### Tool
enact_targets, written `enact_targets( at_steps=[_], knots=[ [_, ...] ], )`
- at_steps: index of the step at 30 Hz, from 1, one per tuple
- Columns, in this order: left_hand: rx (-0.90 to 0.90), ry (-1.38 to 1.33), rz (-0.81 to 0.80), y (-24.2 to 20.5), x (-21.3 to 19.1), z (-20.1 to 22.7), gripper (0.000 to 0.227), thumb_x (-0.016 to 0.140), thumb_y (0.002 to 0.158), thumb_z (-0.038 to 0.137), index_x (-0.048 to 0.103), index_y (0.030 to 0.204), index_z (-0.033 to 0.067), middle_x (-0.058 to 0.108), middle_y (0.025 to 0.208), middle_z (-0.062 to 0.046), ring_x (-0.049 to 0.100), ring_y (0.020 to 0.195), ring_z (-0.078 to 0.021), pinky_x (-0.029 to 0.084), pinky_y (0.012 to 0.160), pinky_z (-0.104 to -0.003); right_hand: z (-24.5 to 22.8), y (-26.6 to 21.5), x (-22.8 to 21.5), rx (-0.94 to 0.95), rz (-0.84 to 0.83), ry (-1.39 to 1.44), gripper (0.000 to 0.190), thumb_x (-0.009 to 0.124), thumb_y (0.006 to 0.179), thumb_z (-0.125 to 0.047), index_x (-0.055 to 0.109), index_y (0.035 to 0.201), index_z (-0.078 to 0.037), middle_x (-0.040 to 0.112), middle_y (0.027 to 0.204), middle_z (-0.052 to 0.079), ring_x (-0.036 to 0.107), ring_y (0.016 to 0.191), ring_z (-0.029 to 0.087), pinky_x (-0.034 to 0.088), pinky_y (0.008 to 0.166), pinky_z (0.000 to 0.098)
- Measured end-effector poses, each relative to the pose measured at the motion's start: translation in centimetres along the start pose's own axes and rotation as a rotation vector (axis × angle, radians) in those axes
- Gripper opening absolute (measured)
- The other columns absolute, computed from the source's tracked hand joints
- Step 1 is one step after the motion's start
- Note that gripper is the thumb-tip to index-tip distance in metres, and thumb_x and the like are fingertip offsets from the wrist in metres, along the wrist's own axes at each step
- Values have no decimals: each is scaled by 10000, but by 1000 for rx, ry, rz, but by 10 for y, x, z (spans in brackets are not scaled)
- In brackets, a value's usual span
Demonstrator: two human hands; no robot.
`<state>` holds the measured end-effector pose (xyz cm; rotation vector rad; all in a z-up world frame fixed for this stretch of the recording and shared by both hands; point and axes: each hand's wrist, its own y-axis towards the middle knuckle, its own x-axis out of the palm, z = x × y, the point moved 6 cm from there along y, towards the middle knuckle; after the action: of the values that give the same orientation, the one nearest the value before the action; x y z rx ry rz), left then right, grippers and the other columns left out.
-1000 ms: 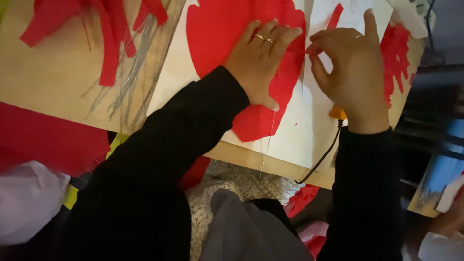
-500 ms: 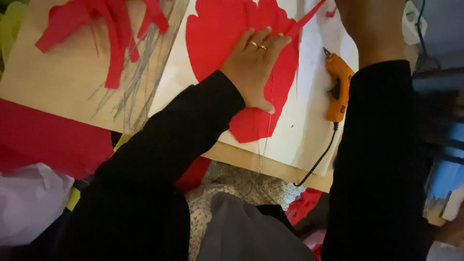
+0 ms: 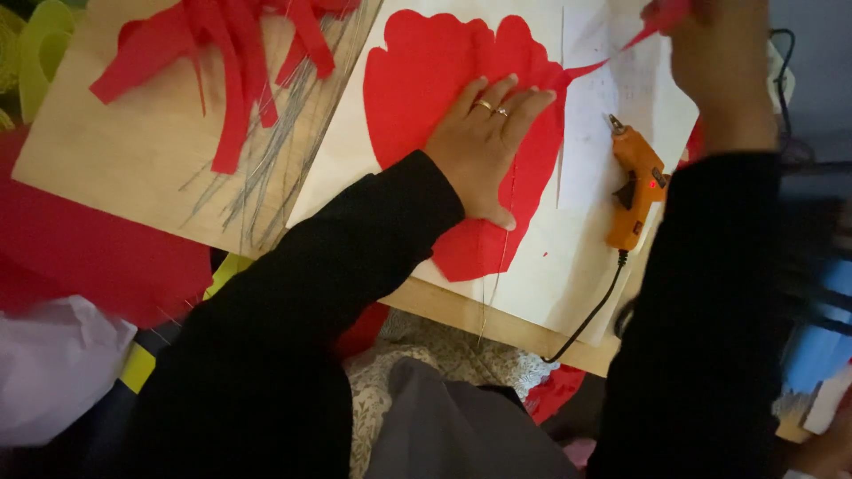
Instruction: Using a hot glue gun to attach structural wires to large red fabric petals for assembly.
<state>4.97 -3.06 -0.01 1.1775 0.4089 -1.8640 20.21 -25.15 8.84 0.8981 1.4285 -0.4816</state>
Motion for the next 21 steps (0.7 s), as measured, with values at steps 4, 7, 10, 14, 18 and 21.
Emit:
enact_targets(
  at_steps=[4,7,10,14,18,21],
  knots=[
    [1,-3,50,-2,-4,1,1747,1034,390,855,33,1612,108,352,1678,-148,287,1542,-426,134,1260,-562,-93,-19,-50,281,-124,458,388,482,990,45,690,1315,14,654,1051,110,618,1012,225,478,894,364],
    [-8,-2,40,-1,-2,2,1733,1033,371,828,64,1602,88,334,1684,-96,288,1543,-403,150,1257,-549,-139,-47,-69,225,-191,527,528,378,970,85,698,1390,90,647,943,174,628,857,234,533,804,334],
    [-27,9,28,-1,-4,2,1694,1010,380,822,90,1595,81,344,1677,-72,259,1554,-361,112,1233,-601,-160,-85,-74,160,-225,543,406,371,1059,-70,677,1313,8,670,956,165,653,813,210,566,734,306],
    [-53,40,-26,-6,-12,6,1561,934,470,832,151,1582,65,357,1671,-106,214,1562,-343,0,1193,-691,-206,-116,-69,174,-222,458,328,426,1122,-214,717,1262,-159,728,988,112,700,786,170,634,707,274],
    [-27,61,22,-8,-9,6,1520,910,471,857,197,1553,62,374,1662,-108,220,1558,-342,9,1172,-731,-239,-131,-60,96,-204,250,431,573,983,115,735,1284,-147,609,1110,112,626,935,241,490,729,342],
    [2,62,62,-7,-11,7,1530,904,472,890,223,1549,44,422,1639,-127,285,1542,-361,13,1168,-736,-254,-136,-58,-23,-154,73,503,601,889,67,689,1349,-117,615,1203,119,684,954,252,536,628,376]
  ],
)
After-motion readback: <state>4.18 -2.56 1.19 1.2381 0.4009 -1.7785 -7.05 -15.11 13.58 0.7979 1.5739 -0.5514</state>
